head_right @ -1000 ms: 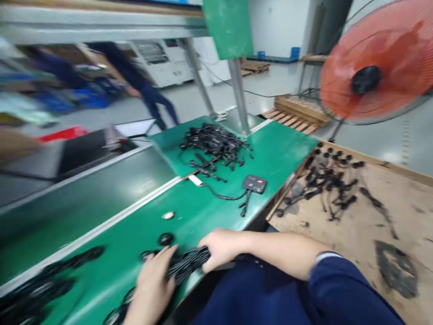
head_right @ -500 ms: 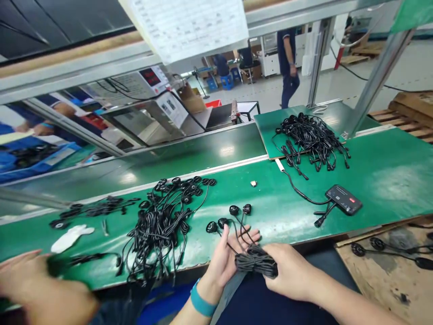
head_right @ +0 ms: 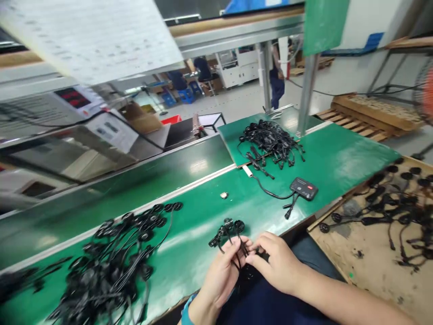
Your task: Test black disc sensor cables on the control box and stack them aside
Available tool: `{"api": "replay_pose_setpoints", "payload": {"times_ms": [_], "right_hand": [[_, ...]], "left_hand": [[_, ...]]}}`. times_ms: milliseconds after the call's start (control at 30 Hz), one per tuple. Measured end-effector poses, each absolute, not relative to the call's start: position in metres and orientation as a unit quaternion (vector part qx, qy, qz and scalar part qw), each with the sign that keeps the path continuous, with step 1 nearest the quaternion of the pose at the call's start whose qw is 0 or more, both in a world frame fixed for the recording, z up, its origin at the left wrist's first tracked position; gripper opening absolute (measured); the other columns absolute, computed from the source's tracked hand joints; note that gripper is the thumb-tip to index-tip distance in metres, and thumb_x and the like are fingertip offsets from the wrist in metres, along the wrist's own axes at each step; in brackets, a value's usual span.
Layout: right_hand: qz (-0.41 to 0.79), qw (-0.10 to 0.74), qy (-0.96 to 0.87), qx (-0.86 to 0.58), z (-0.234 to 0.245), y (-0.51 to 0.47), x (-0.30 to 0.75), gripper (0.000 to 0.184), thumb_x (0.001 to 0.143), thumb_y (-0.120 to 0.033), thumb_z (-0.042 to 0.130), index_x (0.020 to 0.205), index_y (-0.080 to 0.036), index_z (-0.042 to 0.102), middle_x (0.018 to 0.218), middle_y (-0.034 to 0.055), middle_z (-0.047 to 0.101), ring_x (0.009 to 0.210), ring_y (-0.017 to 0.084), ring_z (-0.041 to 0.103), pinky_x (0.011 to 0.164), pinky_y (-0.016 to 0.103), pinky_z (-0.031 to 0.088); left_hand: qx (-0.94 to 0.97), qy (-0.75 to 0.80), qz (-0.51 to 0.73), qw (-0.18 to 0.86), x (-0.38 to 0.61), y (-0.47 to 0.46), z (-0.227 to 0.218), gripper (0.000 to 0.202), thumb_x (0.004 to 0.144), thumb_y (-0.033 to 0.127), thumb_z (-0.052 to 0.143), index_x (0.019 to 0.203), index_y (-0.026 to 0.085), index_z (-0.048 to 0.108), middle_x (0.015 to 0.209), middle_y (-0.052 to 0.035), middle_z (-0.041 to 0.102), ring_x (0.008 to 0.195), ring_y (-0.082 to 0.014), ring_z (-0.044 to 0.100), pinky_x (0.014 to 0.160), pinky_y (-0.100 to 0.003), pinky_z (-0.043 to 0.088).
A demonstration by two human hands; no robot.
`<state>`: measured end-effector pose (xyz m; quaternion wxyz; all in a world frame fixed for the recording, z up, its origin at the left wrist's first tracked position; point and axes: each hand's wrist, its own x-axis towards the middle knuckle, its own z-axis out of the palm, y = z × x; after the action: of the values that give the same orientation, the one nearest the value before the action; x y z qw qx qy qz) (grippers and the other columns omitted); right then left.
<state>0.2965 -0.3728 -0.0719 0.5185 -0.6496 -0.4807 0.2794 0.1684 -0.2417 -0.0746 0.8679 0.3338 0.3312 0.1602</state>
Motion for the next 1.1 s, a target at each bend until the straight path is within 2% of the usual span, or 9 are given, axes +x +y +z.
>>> {"api": "replay_pose_setpoints", "payload": {"times_ms": [133,233,400,533,600,700,867,1000,1100], "right_hand": [[0.251,0.562,-0.412,-0.672,-0.072,-0.391,0.304,0.01,0.095,-0.029,0.068,0.095,-0.02,0.072,0.1,0.0045,0.064,0.089,0.017,0.06,0.081,0.03,0.048],[0.231,0.635,-0.35,-0.649,-0.075,-0.418,0.312,0.017,0.093,-0.029,0.068,0.08,-0.018,0.07,0.097,0.0038,0.068,0.095,0.018,0.063,0.086,0.029,0.048],[0.178,0.689,-0.24,-0.661,-0.088,-0.48,0.329,0.02,0.089,-0.034,0.073,0.08,-0.017,0.069,0.077,-0.0009,0.064,0.07,0.012,0.055,0.066,0.023,0.042],[0.15,0.718,-0.159,-0.66,-0.102,-0.523,0.338,0.025,0.083,-0.037,0.08,0.076,-0.016,0.07,0.073,-0.0006,0.064,0.063,0.011,0.055,0.058,0.021,0.04],[0.13,0.729,-0.14,-0.658,-0.104,-0.539,0.341,0.026,0.084,-0.038,0.081,0.074,-0.016,0.071,0.07,-0.0001,0.065,0.06,0.011,0.057,0.057,0.022,0.042],[0.109,0.727,-0.12,-0.667,-0.102,-0.559,0.341,0.025,0.088,-0.033,0.076,0.071,-0.016,0.071,0.066,-0.0002,0.066,0.057,0.012,0.059,0.057,0.022,0.045],[0.032,0.68,-0.073,-0.728,-0.106,-0.588,0.34,0.023,0.092,-0.031,0.071,0.073,-0.018,0.069,0.066,-0.0011,0.064,0.062,0.012,0.06,0.063,0.022,0.046],[-0.025,0.683,0.024,-0.729,-0.116,-0.612,0.344,0.04,0.101,-0.052,0.058,0.08,-0.018,0.06,0.071,0.0001,0.062,0.06,0.012,0.059,0.058,0.023,0.046],[-0.054,0.689,0.108,-0.715,-0.12,-0.646,0.357,0.048,0.1,-0.064,0.054,0.083,-0.019,0.055,0.069,-0.0011,0.058,0.056,0.012,0.056,0.053,0.023,0.044]], "left_hand": [[0.405,0.3,0.115,0.856,0.197,-0.268,-0.066,0.037,0.075,0.043,0.09,0.093,0.014,0.078,0.118,-0.0138,0.073,0.121,-0.0308,0.064,0.104,-0.037,0.051],[0.443,0.288,0.052,0.848,0.218,-0.287,-0.066,0.04,0.073,0.045,0.091,0.095,0.014,0.079,0.119,-0.0153,0.074,0.121,-0.033,0.065,0.105,-0.04,0.053],[0.486,0.264,-0.024,0.833,0.258,-0.319,-0.073,0.047,0.065,0.05,0.094,0.088,0.013,0.079,0.104,-0.015,0.078,0.102,-0.0337,0.073,0.089,-0.042,0.062],[0.517,0.231,-0.075,0.821,0.291,-0.354,-0.084,0.054,0.063,0.054,0.095,0.093,0.013,0.078,0.095,-0.0134,0.078,0.085,-0.0262,0.073,0.074,-0.033,0.061],[0.536,0.214,-0.11,0.81,0.305,-0.371,-0.092,0.058,0.063,0.055,0.095,0.098,0.012,0.077,0.08,-0.0096,0.075,0.066,-0.0169,0.067,0.059,-0.023,0.052],[0.553,0.189,-0.172,0.793,0.324,-0.394,-0.103,0.058,0.062,0.059,0.095,0.086,0.01,0.076,0.059,-0.0037,0.064,0.051,-0.0085,0.05,0.048,-0.018,0.033],[0.531,0.155,-0.2,0.809,0.347,-0.431,-0.111,0.051,0.061,0.054,0.097,0.078,0.012,0.073,0.061,-0.0016,0.062,0.056,-0.0103,0.052,0.056,-0.021,0.04],[0.487,0.172,-0.206,0.831,0.355,-0.449,-0.108,0.051,0.061,0.054,0.097,0.077,0.013,0.07,0.072,-0.0061,0.07,0.067,-0.017,0.065,0.066,-0.026,0.05],[0.482,0.203,-0.223,0.823,0.356,-0.444,-0.108,0.055,0.059,0.055,0.097,0.08,0.015,0.067,0.074,-0.0087,0.074,0.068,-0.022,0.07,0.066,-0.029,0.053]]}}
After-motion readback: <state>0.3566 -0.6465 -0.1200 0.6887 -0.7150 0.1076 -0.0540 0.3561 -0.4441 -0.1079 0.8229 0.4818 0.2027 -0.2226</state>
